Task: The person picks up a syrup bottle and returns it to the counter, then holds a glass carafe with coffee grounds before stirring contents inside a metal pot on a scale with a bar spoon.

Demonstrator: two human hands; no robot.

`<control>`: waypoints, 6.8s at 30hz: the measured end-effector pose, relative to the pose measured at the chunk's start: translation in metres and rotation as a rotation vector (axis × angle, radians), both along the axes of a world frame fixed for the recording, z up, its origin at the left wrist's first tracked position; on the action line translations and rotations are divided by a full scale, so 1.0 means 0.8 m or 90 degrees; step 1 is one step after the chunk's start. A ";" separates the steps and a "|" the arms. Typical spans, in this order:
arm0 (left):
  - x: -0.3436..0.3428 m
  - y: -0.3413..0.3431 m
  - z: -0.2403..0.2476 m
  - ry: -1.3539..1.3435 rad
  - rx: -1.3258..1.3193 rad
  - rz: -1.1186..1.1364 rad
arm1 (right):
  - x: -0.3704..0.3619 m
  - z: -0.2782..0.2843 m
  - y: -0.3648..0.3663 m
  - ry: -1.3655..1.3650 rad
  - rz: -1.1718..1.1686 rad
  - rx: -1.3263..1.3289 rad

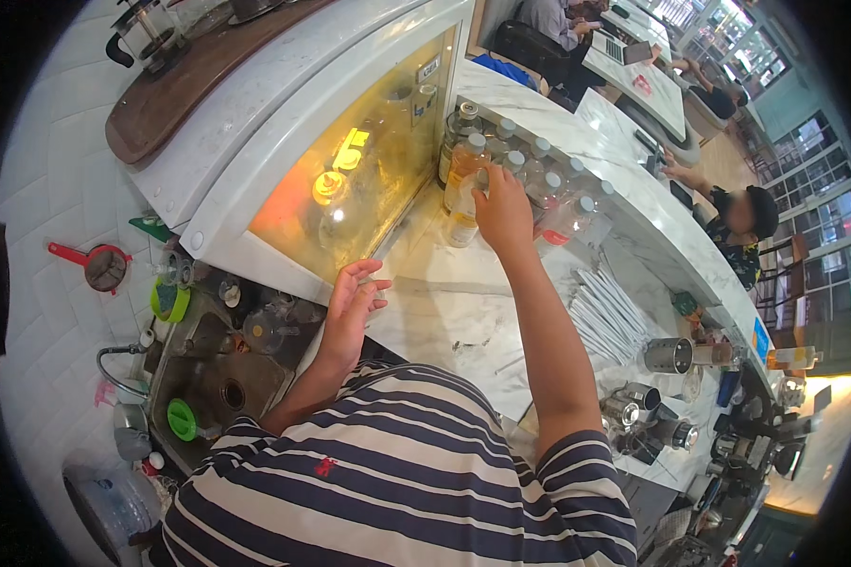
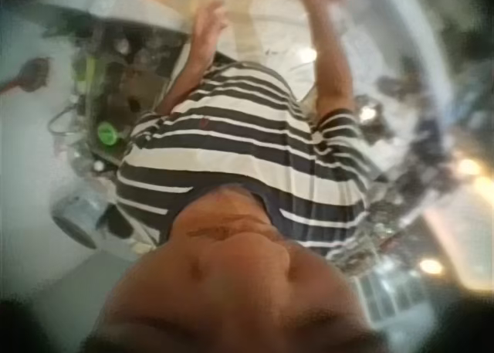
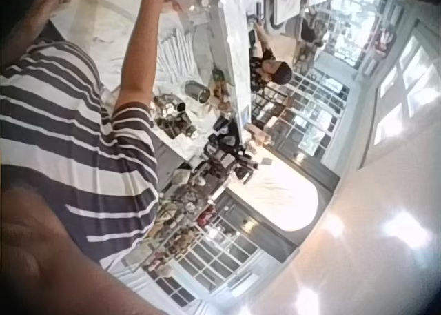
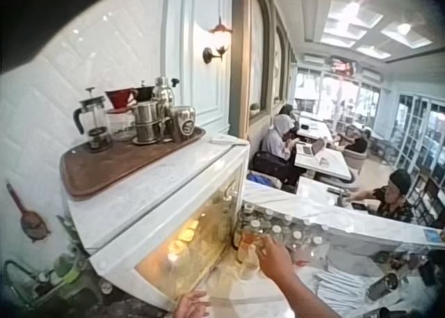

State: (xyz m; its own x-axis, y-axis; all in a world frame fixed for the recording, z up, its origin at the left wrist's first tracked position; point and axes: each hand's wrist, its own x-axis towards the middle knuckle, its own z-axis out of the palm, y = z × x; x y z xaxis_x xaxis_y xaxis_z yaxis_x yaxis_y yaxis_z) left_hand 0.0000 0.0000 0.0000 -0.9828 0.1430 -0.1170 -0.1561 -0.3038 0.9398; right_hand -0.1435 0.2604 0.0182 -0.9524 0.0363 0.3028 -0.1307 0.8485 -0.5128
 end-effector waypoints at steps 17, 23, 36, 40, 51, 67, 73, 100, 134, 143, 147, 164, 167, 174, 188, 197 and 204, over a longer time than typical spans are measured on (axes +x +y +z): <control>-0.012 0.005 -0.002 -0.018 -0.011 -0.033 | 0.115 -0.024 0.025 0.004 -0.124 -0.263; -0.008 0.022 -0.011 -0.047 -0.023 -0.121 | 0.250 -0.069 0.027 -0.101 -0.185 -0.458; 0.080 0.153 -0.001 -0.045 -0.038 -0.345 | 0.475 -0.022 0.041 0.068 -0.371 -0.673; 0.142 0.204 0.008 -0.033 -0.048 -0.403 | 0.564 -0.013 0.058 0.104 -0.414 -0.678; 0.371 0.340 0.007 -0.071 -0.030 -0.576 | 0.824 -0.006 0.121 0.196 -0.565 -0.679; 0.500 0.496 -0.009 -0.078 -0.088 -0.676 | 0.963 -0.013 0.270 0.399 -0.700 -0.680; 0.502 0.597 0.001 -0.057 -0.027 -0.706 | 0.958 -0.006 0.338 0.401 -0.698 -0.667; 0.467 0.812 0.026 0.009 0.045 -0.361 | 0.863 0.022 0.775 0.121 -0.508 -0.481; 0.563 0.933 0.043 -0.015 0.030 -0.043 | 0.608 -0.056 0.981 0.203 -0.251 -0.191; 0.559 0.939 0.041 -0.005 0.057 -0.084 | 0.731 0.109 0.971 0.365 -0.252 -0.379; 0.568 0.952 0.040 -0.013 0.070 -0.109 | 0.776 0.133 0.966 0.421 -0.241 -0.501; 0.628 0.902 0.036 -0.094 0.218 0.010 | 0.802 0.140 0.870 0.210 -0.023 -0.805; 0.641 0.879 0.032 -0.119 0.227 0.036 | 0.795 0.136 0.852 0.163 0.001 -0.784; 0.651 0.804 0.041 -0.206 0.298 0.028 | 0.783 0.153 0.782 0.015 0.011 -0.720; 0.648 0.544 0.054 -0.162 0.266 0.086 | 0.756 0.161 0.517 -0.038 0.063 -0.750; 0.657 0.369 0.043 -0.154 0.223 0.182 | 0.736 0.134 0.336 -0.086 0.140 -0.758; 0.666 0.296 0.027 -0.161 0.287 0.276 | 0.705 0.133 0.234 -0.154 0.207 -0.735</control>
State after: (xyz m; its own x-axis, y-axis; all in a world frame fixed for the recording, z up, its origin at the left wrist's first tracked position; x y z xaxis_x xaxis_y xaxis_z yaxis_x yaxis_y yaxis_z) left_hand 0.5327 0.2369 0.0215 -0.9121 -0.1699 -0.3732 -0.1303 -0.7428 0.6568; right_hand 0.4201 0.4472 0.1249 -0.9945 -0.0836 0.0635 -0.0481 -0.1750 -0.9834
